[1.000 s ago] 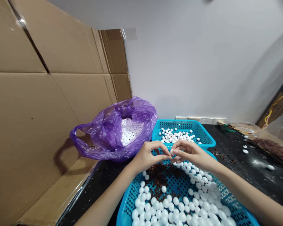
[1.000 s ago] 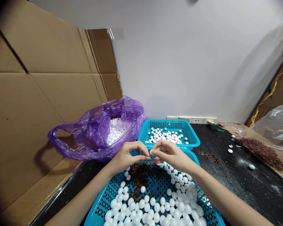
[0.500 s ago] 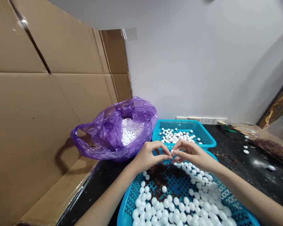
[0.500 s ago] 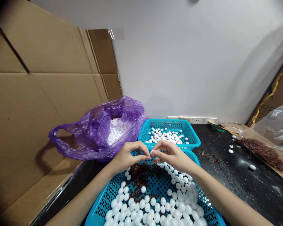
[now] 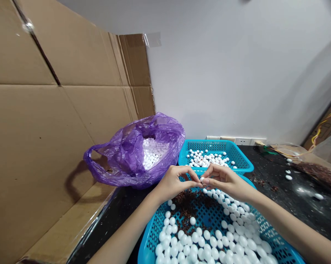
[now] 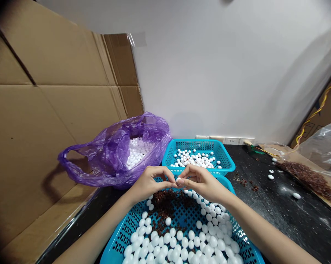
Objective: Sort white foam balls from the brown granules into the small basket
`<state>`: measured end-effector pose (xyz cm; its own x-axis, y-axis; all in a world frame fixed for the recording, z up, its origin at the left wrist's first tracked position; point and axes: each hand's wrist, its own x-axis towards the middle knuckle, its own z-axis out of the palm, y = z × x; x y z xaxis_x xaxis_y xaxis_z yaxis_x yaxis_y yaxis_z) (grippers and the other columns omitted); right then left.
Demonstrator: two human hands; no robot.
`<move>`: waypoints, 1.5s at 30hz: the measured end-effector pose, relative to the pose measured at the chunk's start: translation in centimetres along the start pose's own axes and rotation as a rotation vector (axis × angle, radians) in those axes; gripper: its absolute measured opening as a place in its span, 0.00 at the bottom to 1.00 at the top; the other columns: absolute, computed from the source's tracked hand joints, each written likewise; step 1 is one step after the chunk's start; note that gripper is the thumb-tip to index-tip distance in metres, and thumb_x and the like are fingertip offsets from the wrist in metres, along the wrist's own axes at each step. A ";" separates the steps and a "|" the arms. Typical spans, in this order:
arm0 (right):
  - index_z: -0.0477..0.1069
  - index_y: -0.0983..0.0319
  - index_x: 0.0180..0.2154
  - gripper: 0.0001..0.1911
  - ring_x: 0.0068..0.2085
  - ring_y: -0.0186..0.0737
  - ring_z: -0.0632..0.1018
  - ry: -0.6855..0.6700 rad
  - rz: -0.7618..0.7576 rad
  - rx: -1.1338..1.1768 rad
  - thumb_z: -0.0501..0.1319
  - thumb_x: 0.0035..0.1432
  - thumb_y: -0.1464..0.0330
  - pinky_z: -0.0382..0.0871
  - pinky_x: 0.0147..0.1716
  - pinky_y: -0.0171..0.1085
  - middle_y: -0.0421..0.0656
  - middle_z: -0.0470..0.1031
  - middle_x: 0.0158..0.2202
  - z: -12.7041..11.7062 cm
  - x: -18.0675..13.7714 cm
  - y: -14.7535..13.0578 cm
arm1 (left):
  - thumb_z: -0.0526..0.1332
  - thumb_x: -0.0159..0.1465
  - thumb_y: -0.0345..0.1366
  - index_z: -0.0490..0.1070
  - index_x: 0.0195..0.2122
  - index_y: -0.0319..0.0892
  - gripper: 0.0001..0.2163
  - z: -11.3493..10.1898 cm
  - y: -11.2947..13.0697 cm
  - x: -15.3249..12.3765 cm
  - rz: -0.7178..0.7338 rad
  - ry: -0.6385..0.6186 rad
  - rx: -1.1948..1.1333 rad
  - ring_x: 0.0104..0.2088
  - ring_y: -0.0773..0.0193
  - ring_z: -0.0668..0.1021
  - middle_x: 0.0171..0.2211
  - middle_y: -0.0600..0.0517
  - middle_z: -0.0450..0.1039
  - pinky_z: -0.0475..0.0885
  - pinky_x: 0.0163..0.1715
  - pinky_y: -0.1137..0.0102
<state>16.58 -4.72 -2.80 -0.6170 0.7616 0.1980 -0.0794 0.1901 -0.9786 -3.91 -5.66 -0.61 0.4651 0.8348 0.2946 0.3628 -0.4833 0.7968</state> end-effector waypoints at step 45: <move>0.72 0.59 0.37 0.11 0.37 0.40 0.77 0.009 0.009 0.044 0.65 0.56 0.60 0.72 0.38 0.38 0.43 0.76 0.35 0.0 -0.1 -0.1 | 0.66 0.55 0.32 0.71 0.26 0.39 0.05 -0.1 -0.2 -0.2 0.159 0.055 0.135 0.28 0.69 0.75 0.26 0.54 0.73 0.67 0.29 0.75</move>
<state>16.63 -4.81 -2.73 -0.6106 0.7689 0.1897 -0.1087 0.1560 -0.9818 -4.16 -5.72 -0.73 0.4814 0.7566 0.4425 0.3947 -0.6379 0.6613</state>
